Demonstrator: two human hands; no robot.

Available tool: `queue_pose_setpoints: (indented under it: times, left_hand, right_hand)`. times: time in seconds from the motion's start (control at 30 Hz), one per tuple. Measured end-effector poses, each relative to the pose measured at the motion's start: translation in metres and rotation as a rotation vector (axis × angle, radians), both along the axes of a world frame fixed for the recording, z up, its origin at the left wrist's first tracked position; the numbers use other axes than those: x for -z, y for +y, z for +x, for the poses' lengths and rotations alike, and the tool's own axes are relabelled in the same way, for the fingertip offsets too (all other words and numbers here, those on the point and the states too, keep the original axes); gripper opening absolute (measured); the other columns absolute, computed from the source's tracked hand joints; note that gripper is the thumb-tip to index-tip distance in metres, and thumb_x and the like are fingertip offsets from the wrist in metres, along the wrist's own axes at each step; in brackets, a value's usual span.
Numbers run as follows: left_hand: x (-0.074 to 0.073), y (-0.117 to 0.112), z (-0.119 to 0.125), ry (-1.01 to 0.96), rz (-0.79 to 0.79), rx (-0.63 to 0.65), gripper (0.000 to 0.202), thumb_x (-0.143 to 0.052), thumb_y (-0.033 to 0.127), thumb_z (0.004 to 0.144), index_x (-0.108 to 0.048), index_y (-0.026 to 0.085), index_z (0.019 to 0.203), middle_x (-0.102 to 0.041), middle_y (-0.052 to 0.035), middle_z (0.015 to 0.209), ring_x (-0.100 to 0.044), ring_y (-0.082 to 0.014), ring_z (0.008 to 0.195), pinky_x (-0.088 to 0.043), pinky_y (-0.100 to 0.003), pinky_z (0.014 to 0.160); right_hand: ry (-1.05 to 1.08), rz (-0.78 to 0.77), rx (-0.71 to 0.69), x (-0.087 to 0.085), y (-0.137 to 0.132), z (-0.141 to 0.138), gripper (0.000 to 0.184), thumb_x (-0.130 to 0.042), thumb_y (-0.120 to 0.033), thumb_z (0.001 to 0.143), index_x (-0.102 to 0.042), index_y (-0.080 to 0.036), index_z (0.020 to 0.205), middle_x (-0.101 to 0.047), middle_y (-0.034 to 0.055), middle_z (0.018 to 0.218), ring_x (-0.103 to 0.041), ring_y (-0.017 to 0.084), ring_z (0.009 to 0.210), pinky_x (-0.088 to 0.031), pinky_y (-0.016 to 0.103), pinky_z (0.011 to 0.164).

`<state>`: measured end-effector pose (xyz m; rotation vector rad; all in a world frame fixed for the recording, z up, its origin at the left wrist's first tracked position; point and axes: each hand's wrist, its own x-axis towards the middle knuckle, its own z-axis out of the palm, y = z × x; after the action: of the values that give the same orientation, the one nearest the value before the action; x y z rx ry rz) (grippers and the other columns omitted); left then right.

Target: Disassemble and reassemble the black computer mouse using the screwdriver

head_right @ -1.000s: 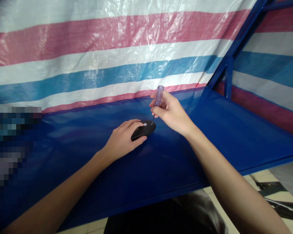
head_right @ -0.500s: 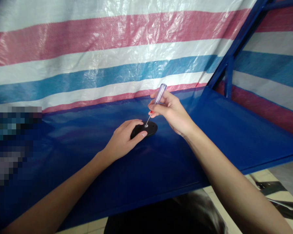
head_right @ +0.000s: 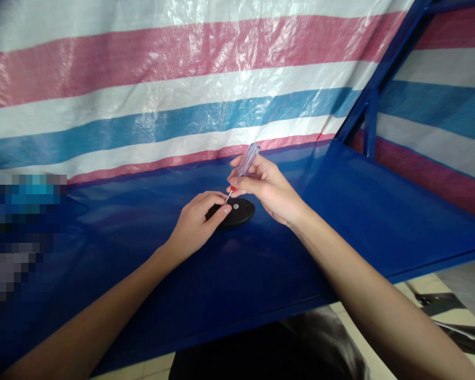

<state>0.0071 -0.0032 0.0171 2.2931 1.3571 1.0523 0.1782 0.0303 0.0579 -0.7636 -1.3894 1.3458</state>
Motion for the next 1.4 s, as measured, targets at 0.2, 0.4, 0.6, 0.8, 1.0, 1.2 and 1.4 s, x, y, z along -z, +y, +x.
queue_pose_setpoints:
  times: [0.2, 0.4, 0.6, 0.8, 1.0, 1.2, 1.4]
  left_hand:
    - [0.000, -0.001, 0.000, 0.025, 0.023, -0.014, 0.015, -0.052, 0.030, 0.090, -0.063, 0.021, 0.089, -0.068, -0.0010, 0.103, -0.060, -0.0175, 0.098, -0.044, -0.033, 0.089]
    - [0.000, 0.001, -0.001, 0.026, 0.060, -0.037, 0.016, -0.054, 0.030, 0.089, -0.063, 0.020, 0.081, -0.069, -0.0012, 0.099, -0.061, -0.0173, 0.095, -0.044, -0.033, 0.086]
    - [0.000, 0.006, -0.007, 0.009, 0.100, -0.104, 0.017, -0.055, 0.031, 0.088, -0.062, 0.020, 0.079, -0.069, -0.0014, 0.097, -0.061, -0.0170, 0.094, -0.044, -0.033, 0.086]
    - [0.002, 0.018, -0.021, 0.051, 0.039, -0.227, 0.020, -0.051, 0.035, 0.089, -0.062, 0.021, 0.079, -0.068, -0.0007, 0.087, -0.061, -0.0166, 0.083, -0.044, -0.030, 0.075]
    - [0.005, 0.028, -0.027, 0.071, -0.068, -0.278, 0.022, -0.052, 0.036, 0.087, -0.063, 0.021, 0.075, -0.069, -0.0004, 0.083, -0.061, -0.0173, 0.081, -0.044, -0.031, 0.077]
    - [0.005, 0.033, -0.032, -0.096, -0.168, -0.302, 0.023, -0.053, 0.038, 0.084, -0.064, 0.021, 0.071, -0.070, 0.0009, 0.079, -0.062, -0.0164, 0.078, -0.045, -0.029, 0.078]
    - [0.003, 0.035, -0.036, 0.041, -0.178, -0.435, 0.025, -0.051, 0.038, 0.084, -0.064, 0.021, 0.071, -0.071, -0.0032, 0.085, -0.063, -0.0208, 0.083, -0.045, -0.034, 0.077]
  right_hand:
    - [0.016, 0.005, 0.008, -0.001, 0.001, 0.002, 0.030, -0.072, -0.016, 0.068, -0.060, -0.017, 0.096, -0.067, -0.0011, 0.078, -0.067, 0.013, 0.070, -0.055, 0.026, 0.065]
    - [0.019, 0.006, 0.032, -0.002, 0.001, 0.003, 0.030, -0.072, -0.017, 0.068, -0.059, -0.017, 0.095, -0.066, -0.0010, 0.078, -0.067, 0.014, 0.070, -0.055, 0.027, 0.065]
    - [-0.095, 0.152, 0.207, -0.003, 0.008, 0.007, 0.023, -0.065, -0.015, 0.069, -0.057, -0.020, 0.090, -0.063, -0.0032, 0.073, -0.062, 0.013, 0.061, -0.050, 0.027, 0.058]
    - [-0.796, 0.351, 0.533, 0.003, 0.021, 0.021, 0.014, -0.048, -0.014, 0.074, -0.058, -0.019, 0.081, -0.063, 0.0016, 0.070, -0.059, 0.017, 0.064, -0.044, 0.030, 0.060]
    - [-1.556, 0.386, 0.472, 0.007, 0.020, 0.022, 0.022, -0.045, -0.024, 0.081, -0.061, -0.020, 0.096, -0.070, 0.0123, 0.094, -0.066, 0.030, 0.078, -0.042, 0.034, 0.059]
    - [-1.671, 0.381, 0.374, 0.012, 0.021, 0.024, 0.024, -0.048, -0.027, 0.082, -0.063, -0.022, 0.100, -0.072, 0.0133, 0.091, -0.068, 0.032, 0.077, -0.045, 0.036, 0.056]
    - [-1.704, 0.368, 0.248, 0.015, 0.020, 0.025, 0.026, -0.043, -0.025, 0.085, -0.063, -0.018, 0.101, -0.070, 0.0186, 0.096, -0.068, 0.036, 0.080, -0.049, 0.044, 0.060]
